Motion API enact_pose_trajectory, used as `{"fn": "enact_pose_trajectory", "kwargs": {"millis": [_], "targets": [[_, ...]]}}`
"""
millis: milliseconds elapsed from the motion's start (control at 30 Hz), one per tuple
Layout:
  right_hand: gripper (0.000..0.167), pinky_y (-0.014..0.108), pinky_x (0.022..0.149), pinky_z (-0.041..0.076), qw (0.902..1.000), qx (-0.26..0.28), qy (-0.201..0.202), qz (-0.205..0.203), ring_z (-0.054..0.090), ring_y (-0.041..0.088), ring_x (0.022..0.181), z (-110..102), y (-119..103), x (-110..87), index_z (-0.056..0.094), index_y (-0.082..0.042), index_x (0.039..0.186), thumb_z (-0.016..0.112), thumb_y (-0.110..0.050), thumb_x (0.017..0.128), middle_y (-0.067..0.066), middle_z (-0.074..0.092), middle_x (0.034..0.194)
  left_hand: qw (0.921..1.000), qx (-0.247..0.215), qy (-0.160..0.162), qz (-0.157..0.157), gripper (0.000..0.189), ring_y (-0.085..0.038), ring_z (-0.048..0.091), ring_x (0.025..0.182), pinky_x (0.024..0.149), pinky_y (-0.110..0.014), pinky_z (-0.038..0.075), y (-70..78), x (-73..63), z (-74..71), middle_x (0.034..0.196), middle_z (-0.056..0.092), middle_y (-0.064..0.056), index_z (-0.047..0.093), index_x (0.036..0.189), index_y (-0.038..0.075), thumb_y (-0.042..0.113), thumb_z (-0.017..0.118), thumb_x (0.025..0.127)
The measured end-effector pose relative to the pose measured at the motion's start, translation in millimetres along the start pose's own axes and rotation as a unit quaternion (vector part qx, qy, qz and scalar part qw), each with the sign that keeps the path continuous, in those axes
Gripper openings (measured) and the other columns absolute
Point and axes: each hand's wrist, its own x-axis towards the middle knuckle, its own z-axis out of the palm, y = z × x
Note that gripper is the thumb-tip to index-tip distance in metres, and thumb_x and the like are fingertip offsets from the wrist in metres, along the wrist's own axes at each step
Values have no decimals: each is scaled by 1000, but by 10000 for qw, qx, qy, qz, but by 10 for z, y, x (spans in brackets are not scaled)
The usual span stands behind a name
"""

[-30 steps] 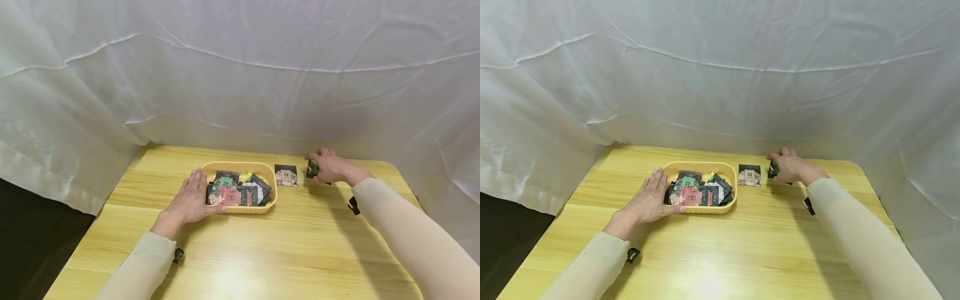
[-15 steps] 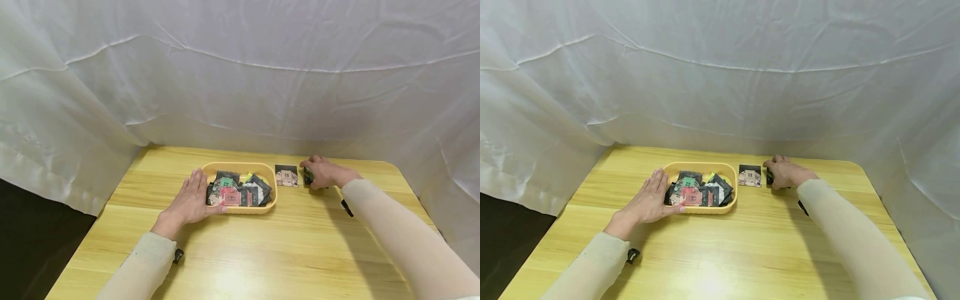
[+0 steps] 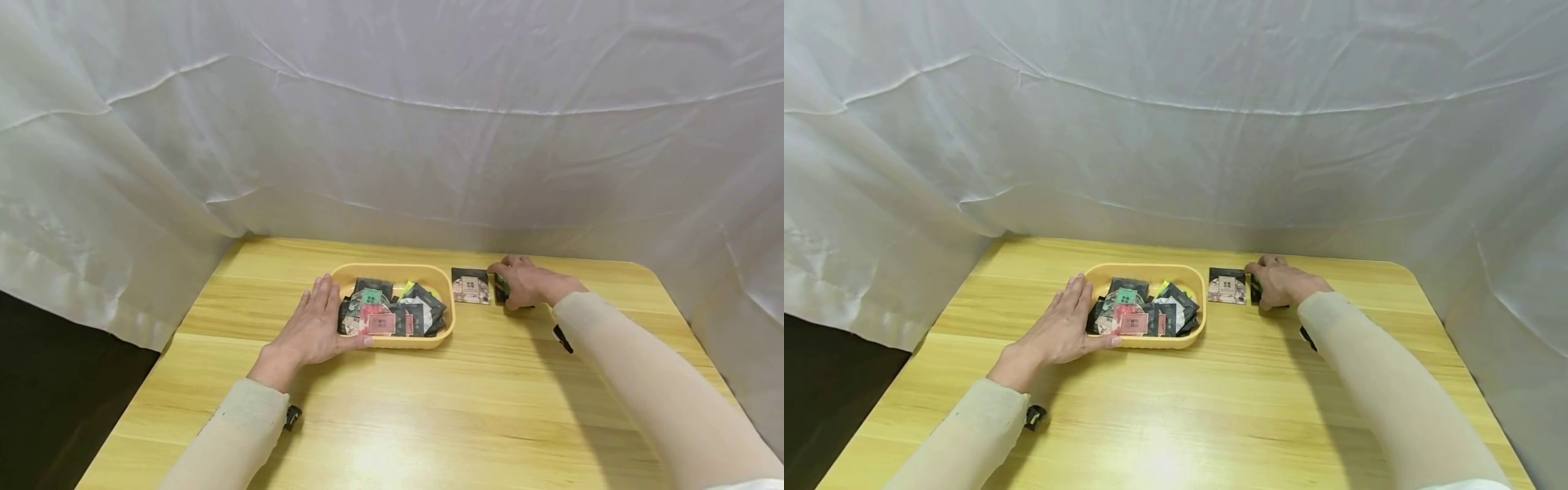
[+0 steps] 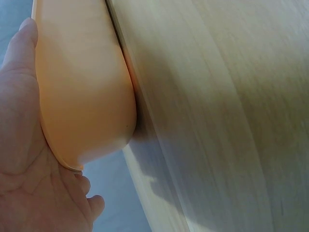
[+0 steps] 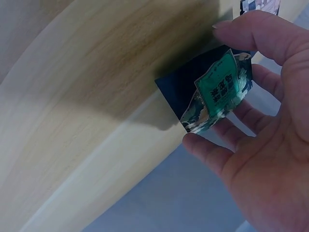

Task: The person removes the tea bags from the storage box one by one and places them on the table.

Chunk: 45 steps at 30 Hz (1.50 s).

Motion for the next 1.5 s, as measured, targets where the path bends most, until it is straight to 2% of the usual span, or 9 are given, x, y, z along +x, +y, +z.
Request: {"fn": "enact_pose_trajectory", "kwargs": {"millis": [633,967,1067,1200,1333,1500], "targets": [[101,79,109,39,9999,0,-124,86,19,58,154,60,-19,31,21,-14,169,80,-14,87,29,20,170,10000,3,-18,-5,135,-38,-3,164,134,-54,6,6,-7,5,176,-9,-23,7,167,-4,91,55,84],[103,80,110,37,9999,-16,-99,62,17,59,154,55,5,15,21,-11,169,82,-17,86,30,17,171,10000,-33,-49,-34,135,-37,-5,164,134,-54,5,28,16,7,176,-10,-22,6,167,-3,91,55,84],[99,78,114,35,9999,-6,139,-11,20,59,153,33,-11,-17,22,-7,168,80,-16,88,32,19,170,9999,-52,-81,-47,135,-36,-6,164,134,-54,4,48,28,16,176,-11,-21,6,167,-3,91,55,84],[87,74,118,33,9961,-136,819,-286,30,58,150,-26,-115,-81,29,1,164,76,-16,92,35,28,166,9999,-63,-70,-53,135,-36,-5,165,134,-54,5,71,42,24,176,-11,-21,6,167,-3,90,56,83],[75,68,120,36,9855,-338,1547,-603,40,54,146,-111,-357,-141,41,5,157,75,-22,97,34,41,159,9999,-73,-45,-54,135,-37,-4,164,134,-54,5,79,47,23,176,-10,-21,6,167,-3,89,58,83],[63,59,119,43,9697,-412,2153,-1074,48,47,142,-145,-748,-155,53,5,149,73,-25,98,28,51,152,10000,-60,-1,-30,135,-38,-3,164,134,-54,6,77,48,22,176,-9,-22,7,167,-4,89,58,83]]}}
